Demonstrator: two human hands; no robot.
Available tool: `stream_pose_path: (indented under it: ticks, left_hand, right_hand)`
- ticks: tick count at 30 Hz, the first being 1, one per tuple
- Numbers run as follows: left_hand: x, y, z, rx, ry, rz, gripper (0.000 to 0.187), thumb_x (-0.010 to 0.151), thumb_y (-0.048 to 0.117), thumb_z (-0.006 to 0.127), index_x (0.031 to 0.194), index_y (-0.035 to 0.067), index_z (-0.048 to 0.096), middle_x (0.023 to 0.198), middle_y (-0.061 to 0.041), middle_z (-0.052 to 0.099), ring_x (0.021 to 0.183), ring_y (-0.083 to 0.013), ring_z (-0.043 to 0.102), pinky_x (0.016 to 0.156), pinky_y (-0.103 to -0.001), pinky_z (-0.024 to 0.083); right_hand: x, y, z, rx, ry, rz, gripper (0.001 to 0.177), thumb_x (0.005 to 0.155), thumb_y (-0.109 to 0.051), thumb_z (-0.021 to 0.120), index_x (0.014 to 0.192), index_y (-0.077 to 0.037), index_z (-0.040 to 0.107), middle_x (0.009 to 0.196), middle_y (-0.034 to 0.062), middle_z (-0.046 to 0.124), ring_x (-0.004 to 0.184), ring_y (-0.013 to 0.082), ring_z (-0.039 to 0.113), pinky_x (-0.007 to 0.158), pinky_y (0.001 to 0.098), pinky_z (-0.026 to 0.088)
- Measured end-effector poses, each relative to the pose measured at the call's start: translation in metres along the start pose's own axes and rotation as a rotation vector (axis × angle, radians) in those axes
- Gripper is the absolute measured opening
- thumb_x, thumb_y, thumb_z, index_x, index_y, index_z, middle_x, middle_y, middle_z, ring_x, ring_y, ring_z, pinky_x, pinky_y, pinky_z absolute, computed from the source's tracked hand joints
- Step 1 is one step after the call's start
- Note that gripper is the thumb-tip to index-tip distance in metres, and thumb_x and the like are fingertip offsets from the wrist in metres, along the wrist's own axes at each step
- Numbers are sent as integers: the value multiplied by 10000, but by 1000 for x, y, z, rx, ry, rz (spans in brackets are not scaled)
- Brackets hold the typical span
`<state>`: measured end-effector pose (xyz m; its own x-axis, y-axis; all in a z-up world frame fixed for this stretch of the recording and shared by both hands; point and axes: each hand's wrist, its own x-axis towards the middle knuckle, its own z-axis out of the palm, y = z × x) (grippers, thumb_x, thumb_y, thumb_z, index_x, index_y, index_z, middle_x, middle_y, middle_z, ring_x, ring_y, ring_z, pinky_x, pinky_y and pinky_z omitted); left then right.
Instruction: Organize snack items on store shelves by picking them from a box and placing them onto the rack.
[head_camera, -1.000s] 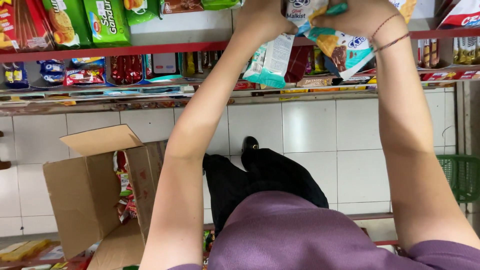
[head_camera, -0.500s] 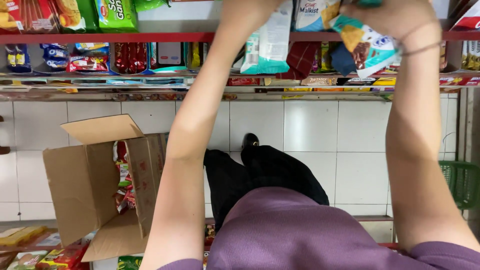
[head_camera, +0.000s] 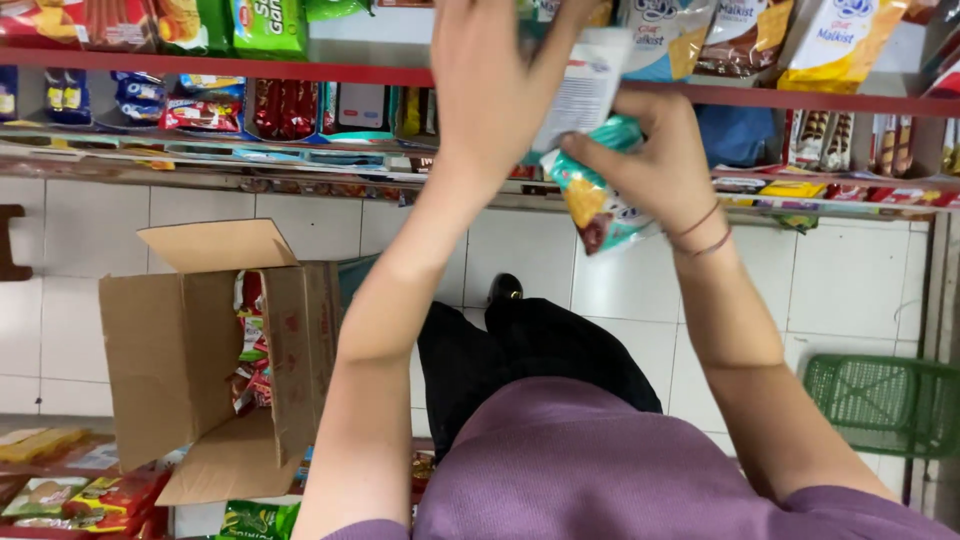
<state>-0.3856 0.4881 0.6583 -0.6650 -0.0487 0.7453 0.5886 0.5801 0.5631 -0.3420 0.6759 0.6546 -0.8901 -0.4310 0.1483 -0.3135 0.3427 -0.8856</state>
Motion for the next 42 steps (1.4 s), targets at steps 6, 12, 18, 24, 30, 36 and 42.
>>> stream_pose_path:
  ticks: [6, 12, 18, 24, 30, 36, 42]
  left_hand:
    - [-51, 51, -51, -196, -313, -310, 918, 843, 297, 836, 1524, -18, 306, 1493, -244, 443, 1298, -455, 503, 1071, -491, 475]
    - [-104, 8, -46, -352, -91, -420, 594, 1106, -58, 622, 1579, 119, 310, 1607, -143, 395, 1487, -279, 425, 1264, -426, 350]
    - [-77, 29, -66, -1138, 113, -735, 871, 990, -45, 575, 1636, 213, 51, 1390, -215, 608, 1298, -254, 609, 1183, -408, 482]
    - [-116, 5, -54, -1068, -71, -699, 429, 1114, 41, 567, 1520, -57, 471, 1466, -120, 603, 1288, -203, 614, 1157, -357, 480]
    - [-134, -6, -48, -1245, 129, -1172, 360, 1110, 264, 458, 1240, -35, 611, 1147, -100, 722, 1042, -186, 706, 954, -373, 566]
    - [-106, 11, -29, -1038, -83, -944, 224, 942, 68, 707, 1147, -11, 668, 1094, -52, 727, 992, -90, 683, 903, -293, 574]
    - [-29, -72, 5, -413, -114, -382, 147, 975, 84, 792, 1080, 32, 703, 815, -31, 728, 687, -76, 613, 616, -265, 470]
  right_hand:
    - [-23, 2, 42, -534, 369, -117, 216, 909, -115, 853, 1094, -34, 775, 876, 121, 692, 734, 268, 687, 664, 355, 529]
    - [-37, -17, 34, -404, 134, -329, 380, 828, -138, 863, 1178, -64, 735, 1066, 113, 708, 827, 240, 705, 722, 318, 552]
    - [-33, -1, 27, 80, 177, -26, 305, 876, -84, 747, 1168, -26, 681, 1095, 87, 715, 1011, 136, 689, 943, 211, 527]
    - [-45, 35, 44, 484, 34, 262, 184, 921, -14, 742, 1097, 41, 744, 986, 39, 742, 857, 53, 658, 765, 214, 536]
    - [-49, 40, 44, 473, 93, 223, 44, 972, 12, 732, 1008, 37, 736, 953, 34, 757, 831, 49, 671, 764, 206, 546]
    - [-52, 61, 67, 377, 342, 152, 54, 983, 16, 750, 1018, 35, 715, 951, 25, 736, 833, 46, 657, 758, 208, 541]
    - [-58, 79, 71, 534, 237, 236, 277, 1034, -158, 510, 1066, 47, 694, 1031, 77, 718, 955, 122, 641, 894, 264, 511]
